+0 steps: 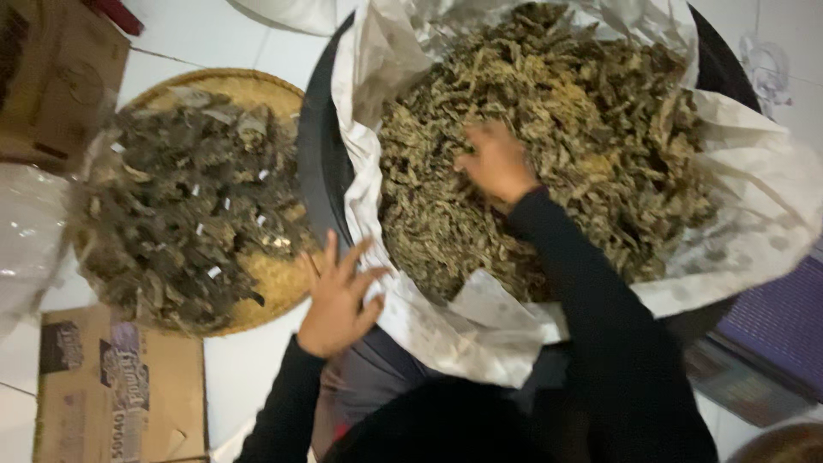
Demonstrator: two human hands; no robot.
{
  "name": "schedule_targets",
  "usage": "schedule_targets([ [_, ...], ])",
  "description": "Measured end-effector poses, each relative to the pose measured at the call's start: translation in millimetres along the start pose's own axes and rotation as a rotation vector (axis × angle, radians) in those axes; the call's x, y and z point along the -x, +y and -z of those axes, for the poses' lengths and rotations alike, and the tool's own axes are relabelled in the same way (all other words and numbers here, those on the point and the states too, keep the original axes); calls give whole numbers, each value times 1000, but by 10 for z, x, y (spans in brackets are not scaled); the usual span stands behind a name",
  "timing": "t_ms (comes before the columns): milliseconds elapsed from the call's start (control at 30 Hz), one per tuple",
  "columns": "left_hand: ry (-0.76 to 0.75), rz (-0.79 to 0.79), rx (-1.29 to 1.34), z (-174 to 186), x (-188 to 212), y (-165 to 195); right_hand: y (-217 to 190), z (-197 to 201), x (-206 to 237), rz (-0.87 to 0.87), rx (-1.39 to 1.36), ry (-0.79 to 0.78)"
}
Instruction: The person sits at a large bin of dried sea cucumber pieces, opens a small clear plastic bag, and places pieces into it by hand. They fill the bag, then set it on a digital scale to weigh it and continue adding pieces from the bin.
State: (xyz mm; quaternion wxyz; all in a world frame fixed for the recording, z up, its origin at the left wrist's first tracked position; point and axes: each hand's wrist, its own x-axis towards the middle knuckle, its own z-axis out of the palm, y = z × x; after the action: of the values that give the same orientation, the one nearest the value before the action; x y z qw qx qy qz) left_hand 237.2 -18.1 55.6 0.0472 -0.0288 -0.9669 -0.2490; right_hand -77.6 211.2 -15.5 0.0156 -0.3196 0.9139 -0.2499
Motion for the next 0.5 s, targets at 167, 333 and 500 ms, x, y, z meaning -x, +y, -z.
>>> schedule_targets([
  [167, 30, -44, 179, 162, 264, -75, -305, -952, -708, 121, 192, 29],
  [333, 252, 9, 201, 402, 303, -215, -337, -1275, -834, -113, 147, -65],
  [500, 391, 3, 505, 280, -48, -320, -309, -691, -588, 12, 0, 23],
])
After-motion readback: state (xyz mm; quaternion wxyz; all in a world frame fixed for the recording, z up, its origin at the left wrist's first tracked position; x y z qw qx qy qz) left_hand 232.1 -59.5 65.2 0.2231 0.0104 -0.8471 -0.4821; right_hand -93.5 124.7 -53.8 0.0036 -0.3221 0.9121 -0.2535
